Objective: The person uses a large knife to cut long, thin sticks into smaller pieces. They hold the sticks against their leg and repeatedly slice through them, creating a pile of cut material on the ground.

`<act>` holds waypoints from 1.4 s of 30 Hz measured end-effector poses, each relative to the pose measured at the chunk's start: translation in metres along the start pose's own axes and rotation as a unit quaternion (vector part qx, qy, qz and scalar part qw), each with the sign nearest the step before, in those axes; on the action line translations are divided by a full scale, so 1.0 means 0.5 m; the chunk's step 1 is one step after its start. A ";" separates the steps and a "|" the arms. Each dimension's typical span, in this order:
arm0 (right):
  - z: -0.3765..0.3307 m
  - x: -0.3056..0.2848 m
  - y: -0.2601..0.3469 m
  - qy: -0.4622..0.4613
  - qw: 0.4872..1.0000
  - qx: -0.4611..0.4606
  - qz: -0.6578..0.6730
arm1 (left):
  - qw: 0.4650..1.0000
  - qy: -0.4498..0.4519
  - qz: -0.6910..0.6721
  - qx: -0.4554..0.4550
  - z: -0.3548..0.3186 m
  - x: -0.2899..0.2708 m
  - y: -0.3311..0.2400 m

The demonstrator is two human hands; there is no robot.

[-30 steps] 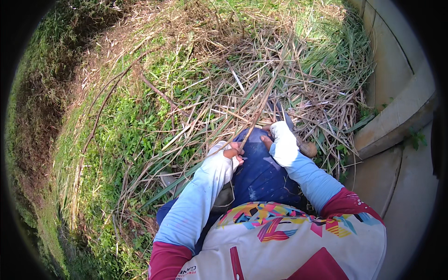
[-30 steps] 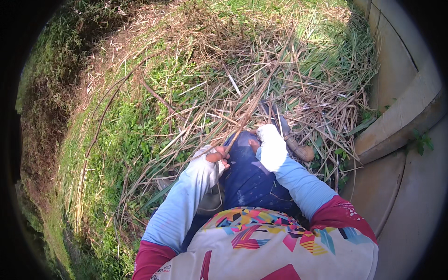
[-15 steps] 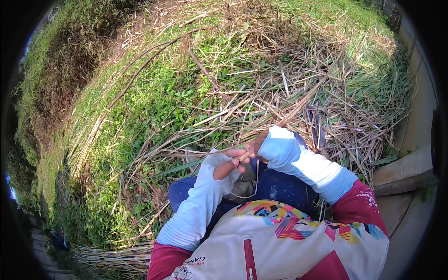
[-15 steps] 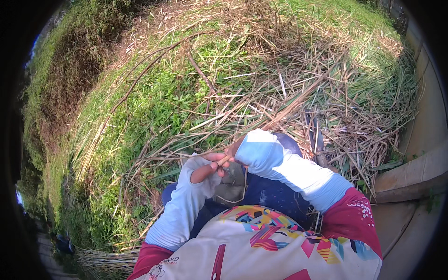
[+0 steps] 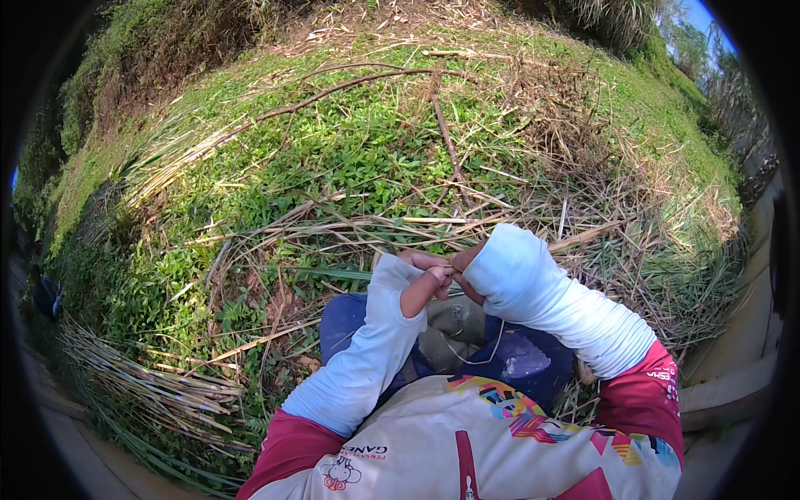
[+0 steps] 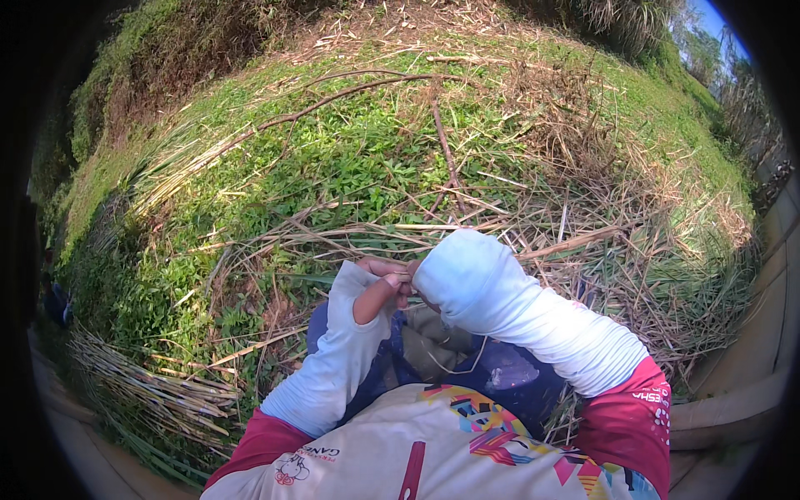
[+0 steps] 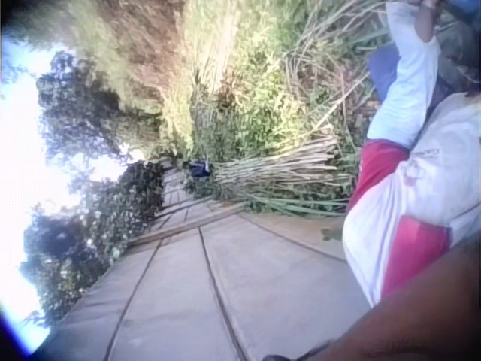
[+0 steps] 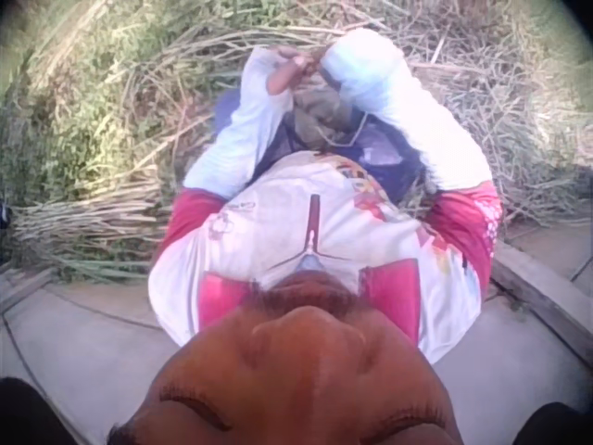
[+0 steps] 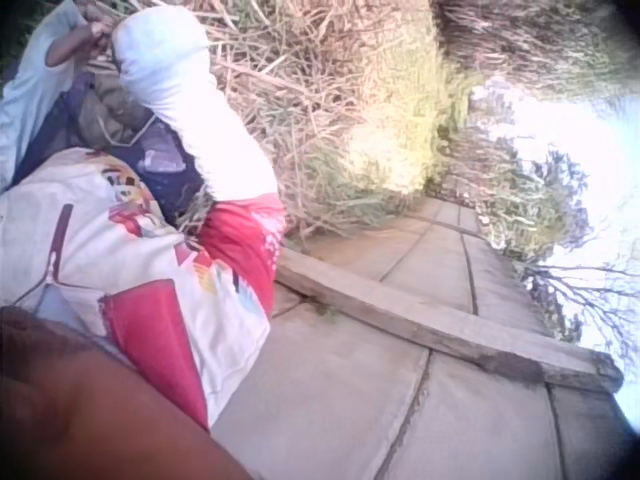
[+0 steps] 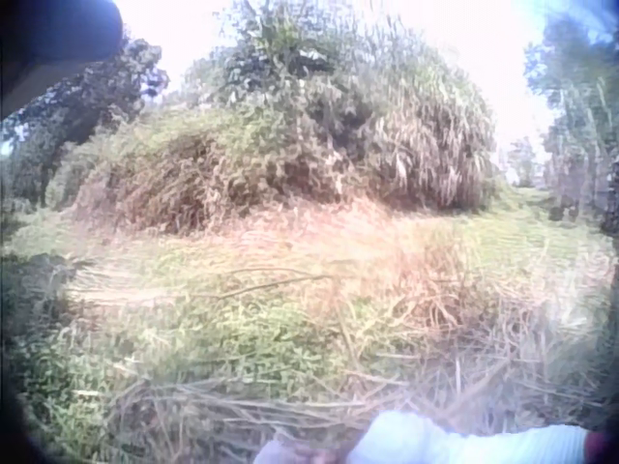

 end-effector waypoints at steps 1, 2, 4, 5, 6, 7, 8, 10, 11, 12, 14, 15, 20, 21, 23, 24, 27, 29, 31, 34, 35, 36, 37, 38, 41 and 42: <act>0.003 0.001 0.004 -0.009 1.000 0.001 -0.001 | 1.000 -0.006 0.002 -0.001 0.000 -0.003 0.000; 0.004 0.006 0.008 -0.017 1.000 0.001 -0.002 | 1.000 -0.011 0.003 -0.002 0.001 -0.006 0.001; 0.008 0.004 0.017 -0.024 1.000 0.008 0.013 | 1.000 -0.016 0.019 0.004 -0.002 -0.014 0.000; 0.012 0.000 0.022 -0.021 0.999 0.015 0.029 | 0.999 -0.014 0.032 0.011 -0.005 -0.021 -0.002; 0.017 -0.003 0.025 -0.019 0.999 0.021 0.044 | 0.999 -0.014 0.046 0.018 -0.008 -0.026 -0.004; 0.019 -0.003 0.027 -0.005 0.999 0.020 0.048 | 0.997 -0.012 0.066 0.033 -0.014 -0.028 -0.005; 0.021 -0.003 0.027 0.008 0.998 0.020 0.051 | 0.995 -0.012 0.085 0.047 -0.019 -0.029 -0.007; 0.026 -0.003 0.029 0.016 0.997 0.023 0.076 | 0.987 -0.011 0.127 0.095 -0.028 -0.031 -0.011; 0.029 -0.001 0.030 0.011 0.995 0.028 0.097 | 0.980 -0.011 0.149 0.128 -0.031 -0.031 -0.014; 0.031 0.001 0.031 0.005 0.992 0.032 0.119 | 0.972 -0.011 0.171 0.161 -0.036 -0.031 -0.016; 0.035 0.007 0.033 0.023 0.987 0.062 0.149 | 0.955 -0.028 0.226 0.192 -0.043 -0.035 -0.018; 0.037 0.008 0.034 0.032 0.983 0.077 0.163 | 0.944 -0.037 0.253 0.207 -0.047 -0.036 -0.019; 0.064 0.017 0.045 0.111 0.971 0.078 0.197 | 0.931 -0.064 0.260 0.248 -0.061 -0.050 -0.016; 0.067 0.020 0.046 0.123 0.967 0.080 0.210 | 0.931 -0.068 0.261 0.245 -0.060 -0.057 -0.010; 0.067 0.034 0.039 0.149 0.966 0.081 0.194 | 0.954 -0.073 0.223 0.186 -0.053 -0.066 0.009; 0.065 0.046 0.035 0.162 0.966 0.082 0.186 | 0.964 -0.075 0.204 0.156 -0.050 -0.068 0.016; 0.055 0.071 0.033 0.081 0.984 0.016 0.157 | 0.981 -0.076 0.135 0.114 -0.051 -0.060 0.009; 0.038 0.098 0.008 0.016 0.923 0.176 0.341 | 0.972 -0.085 0.186 0.116 -0.044 -0.080 0.018; 0.019 0.128 -0.026 -0.094 0.784 0.344 0.508 | 0.964 -0.090 0.222 0.117 -0.036 -0.098 0.028; -0.058 0.114 -0.135 -0.187 0.664 0.405 0.600 | 0.956 -0.089 0.252 0.122 -0.025 -0.100 0.042; -0.083 0.115 -0.149 -0.213 0.643 0.452 0.580 | 0.947 -0.100 0.273 0.136 -0.020 -0.107 0.042; -0.144 0.135 -0.204 -0.226 0.676 0.484 0.507 | 0.940 -0.104 0.288 0.148 -0.015 -0.105 0.044; -0.175 0.124 -0.224 -0.246 0.686 0.494 0.474 | 0.944 -0.113 0.277 0.141 -0.012 -0.111 0.038; -0.243 0.130 -0.279 -0.274 0.659 0.500 0.490 | 0.948 -0.121 0.266 0.127 -0.006 -0.121 0.039; -0.466 0.060 -0.389 -0.367 0.744 0.495 0.258 | 0.959 -0.125 0.239 0.081 0.012 -0.136 0.053; -0.541 0.031 -0.416 -0.394 0.757 0.501 0.142 | 0.962 -0.115 0.236 0.072 0.016 -0.136 0.060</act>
Point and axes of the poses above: each hand's wrist, its own z-axis towards the middle knuckle, its own x-axis out of the palm, y = z × x, the point moved 4 cm from there along z, towards the middle knuckle, and after that the axes turned 7 degrees about -z, right-handed, at the moved point
